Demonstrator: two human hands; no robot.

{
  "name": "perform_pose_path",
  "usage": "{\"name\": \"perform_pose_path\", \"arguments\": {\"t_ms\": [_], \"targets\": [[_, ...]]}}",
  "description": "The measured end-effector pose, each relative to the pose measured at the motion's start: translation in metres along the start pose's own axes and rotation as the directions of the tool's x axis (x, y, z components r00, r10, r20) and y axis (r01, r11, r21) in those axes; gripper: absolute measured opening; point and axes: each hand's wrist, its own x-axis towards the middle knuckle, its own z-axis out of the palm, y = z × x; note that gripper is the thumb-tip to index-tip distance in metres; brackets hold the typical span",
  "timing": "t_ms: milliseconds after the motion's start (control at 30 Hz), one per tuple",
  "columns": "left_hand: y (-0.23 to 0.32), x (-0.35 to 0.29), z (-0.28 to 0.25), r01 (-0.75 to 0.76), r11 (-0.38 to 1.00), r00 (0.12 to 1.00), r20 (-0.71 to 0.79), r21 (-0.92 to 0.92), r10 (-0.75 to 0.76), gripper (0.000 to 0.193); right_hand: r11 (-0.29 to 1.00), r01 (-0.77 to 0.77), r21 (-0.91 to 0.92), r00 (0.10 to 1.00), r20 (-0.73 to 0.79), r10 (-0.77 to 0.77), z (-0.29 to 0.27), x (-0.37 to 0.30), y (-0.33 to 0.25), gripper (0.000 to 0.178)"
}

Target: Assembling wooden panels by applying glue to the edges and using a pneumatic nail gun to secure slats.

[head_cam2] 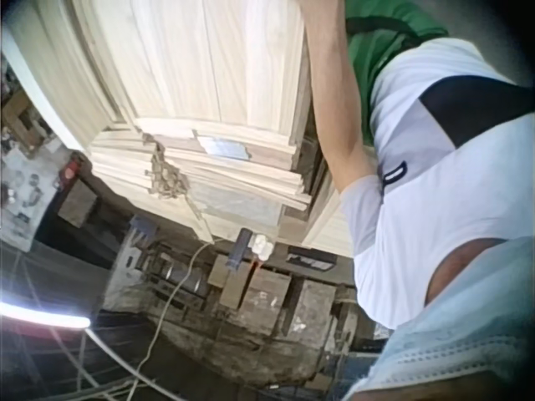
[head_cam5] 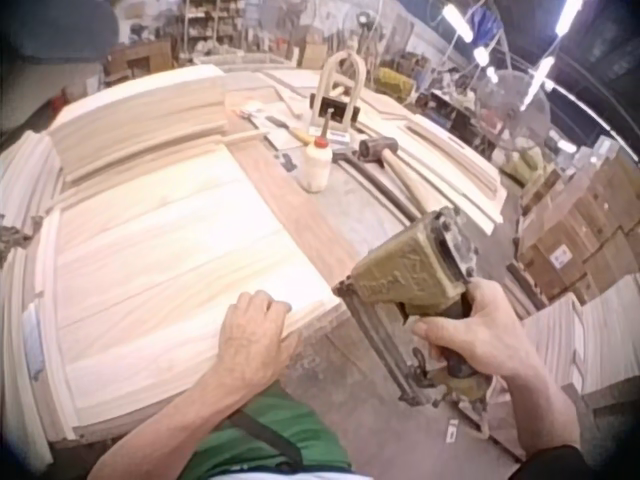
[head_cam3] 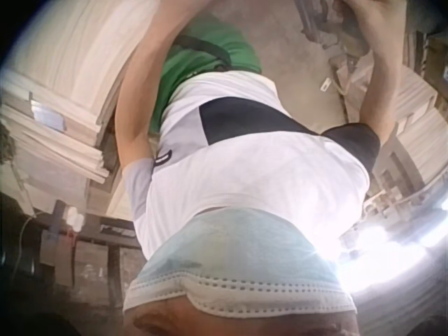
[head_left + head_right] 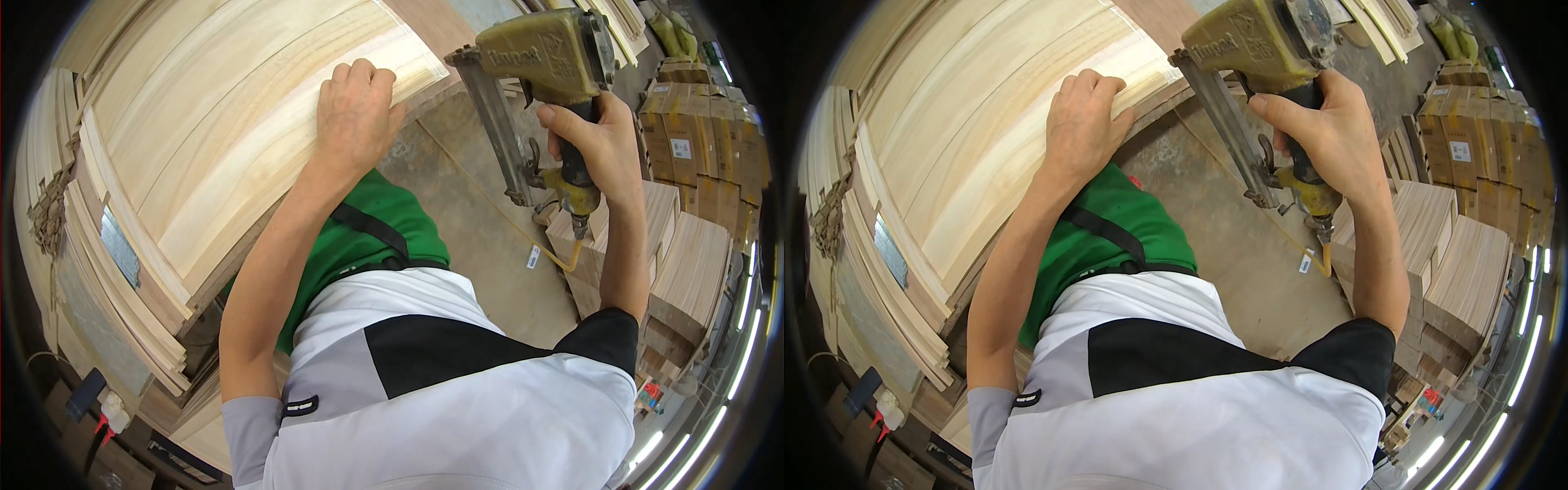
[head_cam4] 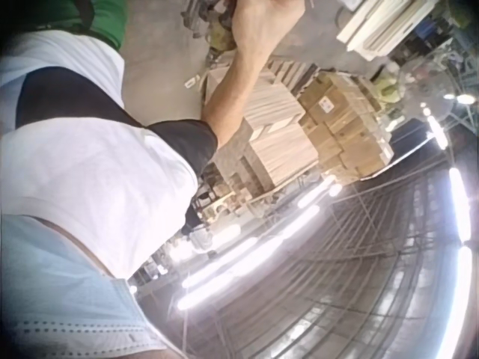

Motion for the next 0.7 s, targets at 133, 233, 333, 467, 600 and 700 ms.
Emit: {"name": "perform_pose_path", "arguments": {"t_ms": [133,233,333,467,600,700], "targets": [[-0.002,-0.002,0.002,-0.012,1.0,1.0,-0.021,-0.02,0.012,0.029,1.0,-0.006,-0.014,1.0,0.006,0.006,0.003,0.003,0.0,0.03],[-0.002,-0.002,0.002,-0.017,1.0,1.0,-0.027,-0.022,0.016,0.028,1.0,0.011,0.004,1.0,-0.015,-0.011,0.007,0.005,-0.001,0.03],[-0.003,-0.002,0.002,-0.018,1.0,0.999,-0.028,-0.023,0.017,0.027,0.999,-0.016,-0.051,1.0,0.019,0.017,0.009,0.008,-0.003,0.031],[-0.003,-0.002,0.002,-0.017,0.999,1.0,-0.027,-0.042,0.016,0.023,0.994,-0.007,-0.107,0.999,0.043,0.012,0.011,0.012,-0.007,0.03],[-0.002,-0.001,0.002,-0.013,0.999,0.999,-0.034,-0.049,0.012,0.022,0.989,0.009,-0.148,0.998,0.066,0.001,0.013,0.017,-0.008,0.03],[-0.001,-0.001,0.004,0.004,0.998,1.0,-0.025,-0.056,-0.006,0.022,0.986,0.004,-0.166,0.997,0.08,0.009,0.014,0.018,-0.014,0.029]]}}
